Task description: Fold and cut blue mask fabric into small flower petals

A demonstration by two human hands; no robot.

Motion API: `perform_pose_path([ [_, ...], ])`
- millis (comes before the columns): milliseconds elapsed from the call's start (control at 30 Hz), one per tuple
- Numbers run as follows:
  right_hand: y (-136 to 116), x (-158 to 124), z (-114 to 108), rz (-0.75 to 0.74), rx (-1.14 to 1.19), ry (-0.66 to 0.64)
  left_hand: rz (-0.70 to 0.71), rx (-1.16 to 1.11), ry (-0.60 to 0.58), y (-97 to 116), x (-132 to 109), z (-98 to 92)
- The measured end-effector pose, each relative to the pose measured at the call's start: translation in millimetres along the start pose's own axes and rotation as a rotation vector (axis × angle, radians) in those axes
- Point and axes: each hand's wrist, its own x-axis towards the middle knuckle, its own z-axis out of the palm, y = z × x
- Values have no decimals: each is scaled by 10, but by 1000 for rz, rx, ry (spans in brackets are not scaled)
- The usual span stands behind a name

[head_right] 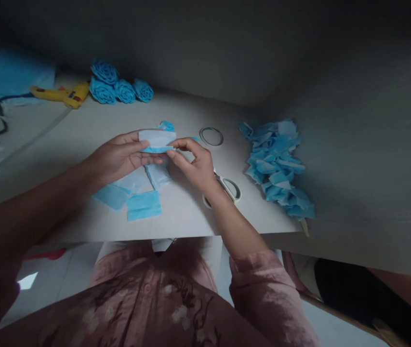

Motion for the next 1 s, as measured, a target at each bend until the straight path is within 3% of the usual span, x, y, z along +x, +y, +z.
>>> perform_pose_path([
  [300,-5,-1,38,106,17,23,11,5,-6,-12,-4,7],
  [433,1,1,56,120,46,38,53,128,-7,-4,-23,29],
  [533,15,-9,70,117,70,34,83,225,61,-7,-32,30],
  [667,52,-24,83,143,85,3,86,282,139,-7,-28,33],
  [1000,129,-16,102,162,85,-156,92,171,139,-28,-37,79],
])
